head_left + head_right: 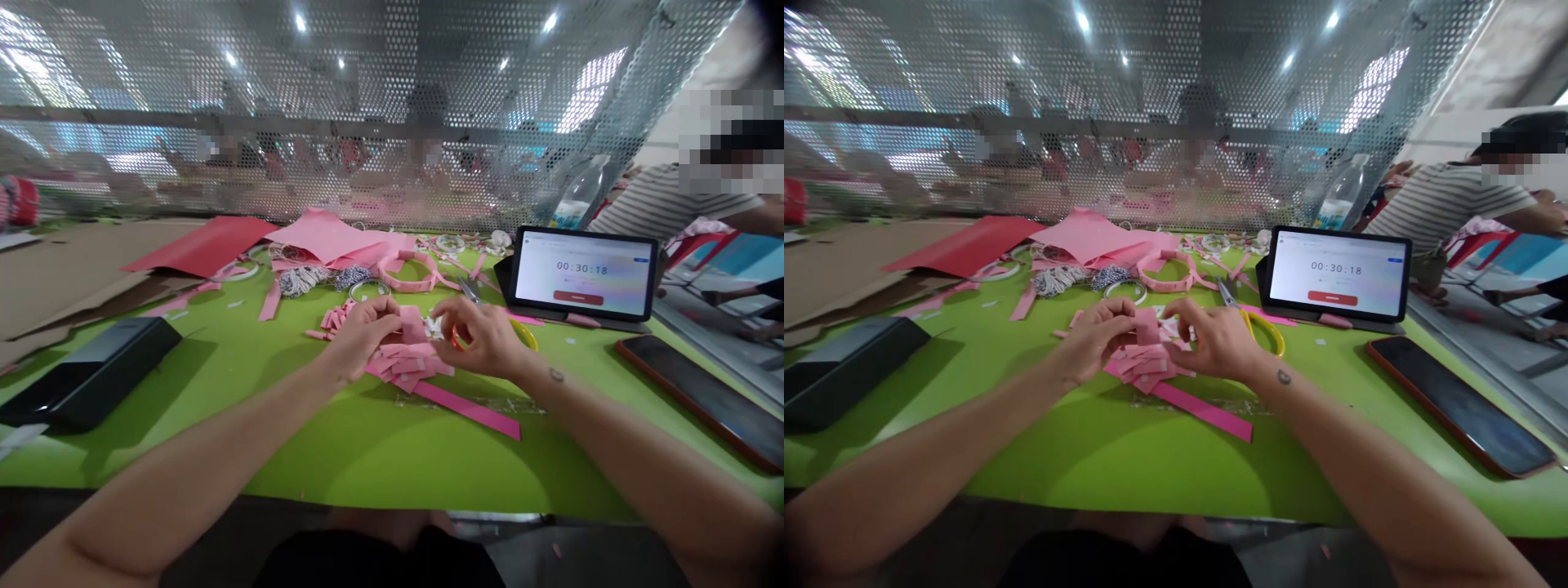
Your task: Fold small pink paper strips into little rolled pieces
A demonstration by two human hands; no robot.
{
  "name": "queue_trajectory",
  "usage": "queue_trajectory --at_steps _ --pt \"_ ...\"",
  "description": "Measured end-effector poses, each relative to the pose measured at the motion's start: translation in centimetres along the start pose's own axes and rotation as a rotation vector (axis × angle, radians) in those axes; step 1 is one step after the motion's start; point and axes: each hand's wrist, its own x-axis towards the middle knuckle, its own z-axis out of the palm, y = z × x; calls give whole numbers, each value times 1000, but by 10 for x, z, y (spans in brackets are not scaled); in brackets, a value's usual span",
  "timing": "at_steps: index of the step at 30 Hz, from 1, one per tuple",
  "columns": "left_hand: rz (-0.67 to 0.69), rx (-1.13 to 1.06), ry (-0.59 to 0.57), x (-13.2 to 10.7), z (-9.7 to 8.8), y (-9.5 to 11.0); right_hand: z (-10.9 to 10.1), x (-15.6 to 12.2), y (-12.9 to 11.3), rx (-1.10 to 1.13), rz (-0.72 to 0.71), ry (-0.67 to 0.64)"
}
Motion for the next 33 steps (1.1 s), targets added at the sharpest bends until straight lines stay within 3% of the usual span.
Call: queue_trajectory --at_steps 2,5,13,20,33 --pt "1 10 -5 -1 1 1 0 -2 -5 -54 -116 -21" --pt "21 47 -13 -2 3 1 0 -2 -6 -77 -147 41" --pt "102 165 -36 -4 4 -2 -1 -1 -8 155 -82 74" --pt "137 115 -73 -4 4 -3 0 1 -19 316 114 96" --pt "73 33 -68 -6 4 -3 -2 4 -24 434 203 30"
